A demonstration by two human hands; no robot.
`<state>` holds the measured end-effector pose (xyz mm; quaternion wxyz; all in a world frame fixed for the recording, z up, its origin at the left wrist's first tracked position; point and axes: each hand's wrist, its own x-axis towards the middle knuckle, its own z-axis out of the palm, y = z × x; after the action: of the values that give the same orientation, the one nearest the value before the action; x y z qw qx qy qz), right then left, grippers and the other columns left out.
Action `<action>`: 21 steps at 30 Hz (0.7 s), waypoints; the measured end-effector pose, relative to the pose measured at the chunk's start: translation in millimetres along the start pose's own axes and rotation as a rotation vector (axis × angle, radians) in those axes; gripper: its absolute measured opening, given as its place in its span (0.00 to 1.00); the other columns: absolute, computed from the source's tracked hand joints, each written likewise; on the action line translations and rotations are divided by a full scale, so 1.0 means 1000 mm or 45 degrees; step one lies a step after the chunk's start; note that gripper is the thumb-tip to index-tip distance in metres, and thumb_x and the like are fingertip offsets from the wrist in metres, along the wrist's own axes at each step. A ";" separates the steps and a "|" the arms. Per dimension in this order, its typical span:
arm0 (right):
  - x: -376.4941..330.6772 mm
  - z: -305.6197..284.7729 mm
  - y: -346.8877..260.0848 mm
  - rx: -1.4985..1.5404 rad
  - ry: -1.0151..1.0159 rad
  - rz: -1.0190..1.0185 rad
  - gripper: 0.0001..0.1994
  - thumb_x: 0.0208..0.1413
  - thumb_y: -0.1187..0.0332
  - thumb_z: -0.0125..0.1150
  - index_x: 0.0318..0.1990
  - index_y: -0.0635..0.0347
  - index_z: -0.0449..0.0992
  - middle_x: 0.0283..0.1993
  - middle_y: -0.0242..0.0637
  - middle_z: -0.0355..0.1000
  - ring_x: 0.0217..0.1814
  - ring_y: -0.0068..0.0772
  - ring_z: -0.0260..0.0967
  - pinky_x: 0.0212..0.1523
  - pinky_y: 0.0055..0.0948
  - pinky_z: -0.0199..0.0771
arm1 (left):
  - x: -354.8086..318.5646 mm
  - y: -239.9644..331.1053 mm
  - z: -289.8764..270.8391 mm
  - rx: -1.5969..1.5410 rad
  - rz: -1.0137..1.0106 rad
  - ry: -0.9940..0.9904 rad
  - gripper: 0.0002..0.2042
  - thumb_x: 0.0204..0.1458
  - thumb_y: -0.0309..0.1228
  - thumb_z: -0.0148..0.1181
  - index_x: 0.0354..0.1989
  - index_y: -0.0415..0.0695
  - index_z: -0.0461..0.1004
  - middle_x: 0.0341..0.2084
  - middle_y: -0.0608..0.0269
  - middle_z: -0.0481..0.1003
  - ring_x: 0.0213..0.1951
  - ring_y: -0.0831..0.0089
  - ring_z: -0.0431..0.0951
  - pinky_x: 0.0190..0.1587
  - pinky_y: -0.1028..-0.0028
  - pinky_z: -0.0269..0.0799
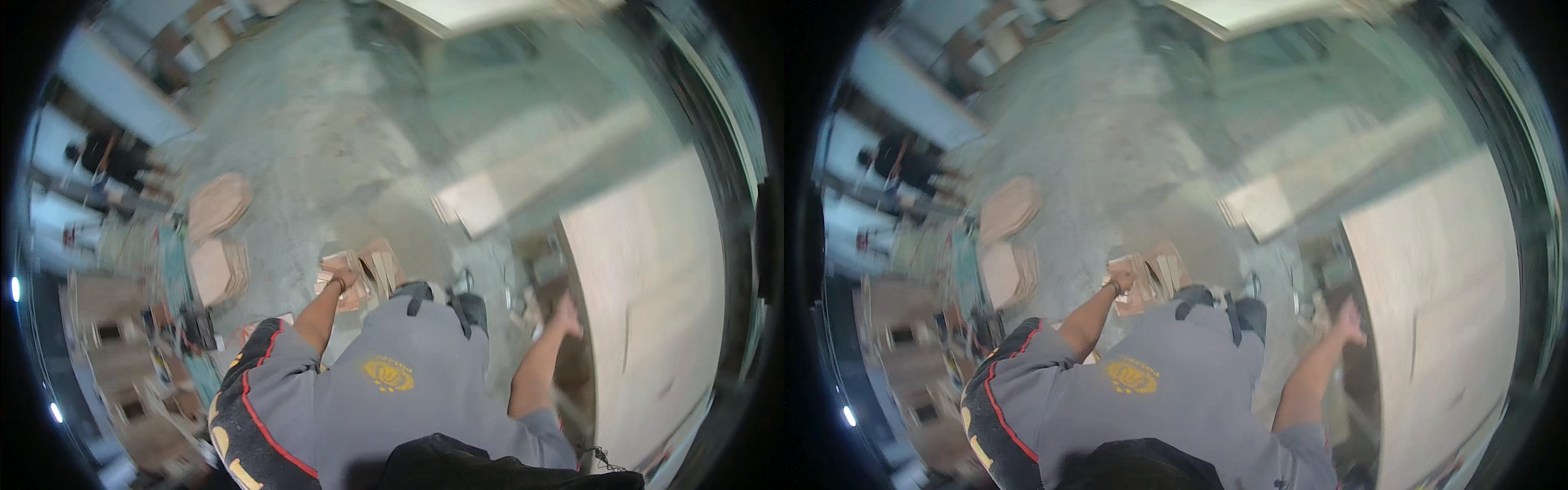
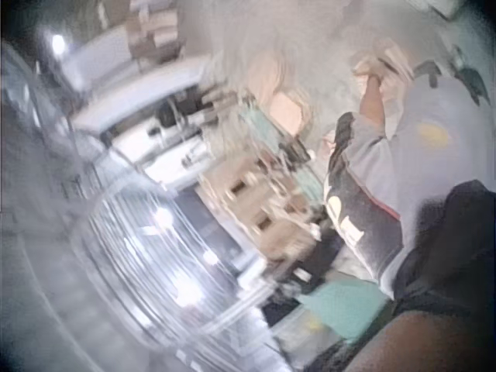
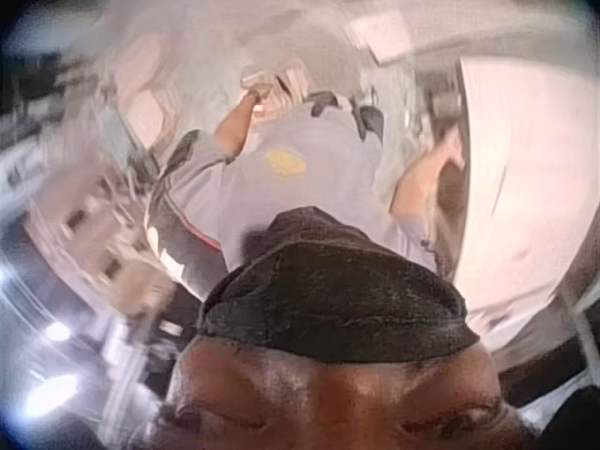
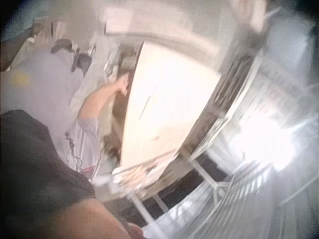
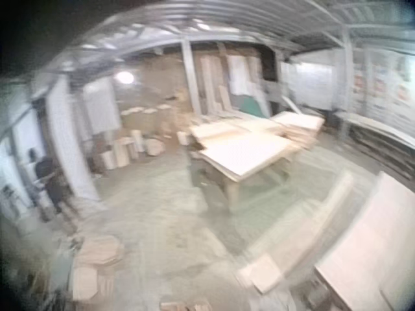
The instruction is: The person assembles a large wooden panel by placing and aligning smaller wooden pieces on a workbench. They use a tape measure and a hammer to measure and secure the pieces, then move the assembled panel to the floor.
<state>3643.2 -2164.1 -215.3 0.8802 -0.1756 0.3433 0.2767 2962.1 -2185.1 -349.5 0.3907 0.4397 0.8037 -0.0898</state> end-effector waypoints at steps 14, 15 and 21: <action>0.091 0.046 0.011 0.286 0.066 -0.590 0.47 0.53 0.24 0.22 0.73 0.45 0.49 0.77 0.32 0.47 0.78 0.48 0.40 0.72 0.60 0.38 | -0.087 0.080 0.082 -0.183 -0.080 -0.519 0.23 0.55 0.49 0.54 0.49 0.42 0.78 0.39 0.55 0.80 0.41 0.66 0.81 0.37 0.61 0.78; 0.095 0.050 0.035 0.241 0.068 -0.553 0.47 0.54 0.25 0.23 0.73 0.46 0.49 0.76 0.32 0.48 0.77 0.48 0.41 0.71 0.60 0.39 | -0.088 0.066 0.094 -0.217 -0.096 -0.472 0.24 0.54 0.49 0.55 0.49 0.43 0.78 0.39 0.55 0.80 0.41 0.66 0.81 0.37 0.61 0.78; 0.090 0.049 0.076 0.534 0.092 -0.760 0.43 0.55 0.29 0.30 0.70 0.51 0.52 0.70 0.36 0.53 0.71 0.47 0.48 0.66 0.55 0.48 | 0.056 0.160 -0.058 -0.426 -0.182 -0.460 0.23 0.52 0.46 0.58 0.52 0.46 0.77 0.40 0.55 0.81 0.38 0.66 0.82 0.37 0.63 0.78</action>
<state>3676.8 -2046.8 -253.1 0.9263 -0.0935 0.3570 -0.0753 3037.5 -2025.2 -317.9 0.5881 0.2879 0.7535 -0.0601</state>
